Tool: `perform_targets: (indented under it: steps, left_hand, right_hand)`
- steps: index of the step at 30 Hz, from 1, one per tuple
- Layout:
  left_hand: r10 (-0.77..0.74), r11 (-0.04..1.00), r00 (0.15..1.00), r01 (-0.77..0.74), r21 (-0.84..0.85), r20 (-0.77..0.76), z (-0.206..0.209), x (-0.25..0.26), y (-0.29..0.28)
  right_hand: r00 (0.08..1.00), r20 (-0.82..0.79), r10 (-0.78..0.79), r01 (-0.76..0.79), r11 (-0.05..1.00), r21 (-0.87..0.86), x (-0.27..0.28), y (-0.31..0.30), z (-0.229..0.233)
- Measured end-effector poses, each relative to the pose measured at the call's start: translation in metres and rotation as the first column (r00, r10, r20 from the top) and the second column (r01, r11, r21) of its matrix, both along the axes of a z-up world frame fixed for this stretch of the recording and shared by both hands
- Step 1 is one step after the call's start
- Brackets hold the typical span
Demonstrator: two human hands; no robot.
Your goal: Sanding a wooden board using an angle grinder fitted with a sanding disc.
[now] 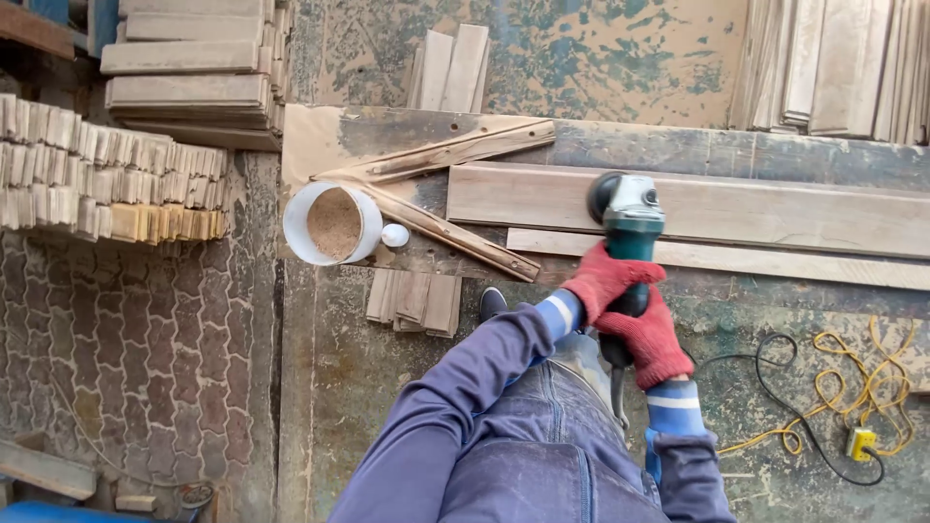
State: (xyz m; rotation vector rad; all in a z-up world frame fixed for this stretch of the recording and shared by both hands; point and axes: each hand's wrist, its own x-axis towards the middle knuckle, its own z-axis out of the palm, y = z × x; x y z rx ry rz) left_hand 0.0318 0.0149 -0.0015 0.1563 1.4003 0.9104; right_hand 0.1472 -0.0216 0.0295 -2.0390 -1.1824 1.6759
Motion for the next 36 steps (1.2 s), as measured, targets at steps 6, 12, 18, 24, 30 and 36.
perform_targets:
  steps: [6, 12, 18, 24, 30, 36]
  left_hand:
    - [0.093, 0.995, 0.994, -0.095, -0.038, -0.055, 0.005, -0.045, -0.019]
    - [0.368, 0.929, 0.929, -0.369, -0.019, -0.046, 0.011, -0.104, -0.045]
    - [0.354, 0.913, 0.908, -0.388, -0.128, -0.225, -0.065, -0.145, -0.069]
    - [0.180, 0.930, 0.951, -0.247, -0.271, -0.251, -0.061, -0.090, -0.037]
    - [0.250, 0.967, 0.966, -0.252, -0.031, -0.063, 0.003, 0.018, 0.003]
    - [0.005, 0.999, 1.000, -0.005, -0.036, -0.014, -0.035, 0.163, 0.053]
  right_hand:
    - [0.994, -0.091, 0.056, -0.054, 0.998, 0.018, -0.043, -0.002, 0.020]
    - [0.903, -0.032, 0.428, -0.429, 0.903, -0.023, -0.112, -0.006, 0.035]
    - [0.803, -0.019, 0.596, -0.596, 0.802, -0.031, -0.140, -0.002, 0.014]
    - [0.817, 0.023, 0.576, -0.574, 0.817, -0.061, -0.090, 0.014, 0.002]
    - [0.942, 0.009, 0.335, -0.334, 0.941, -0.047, 0.023, 0.034, -0.003]
    - [0.998, -0.056, -0.016, 0.018, 0.999, 0.032, 0.157, 0.055, -0.018]
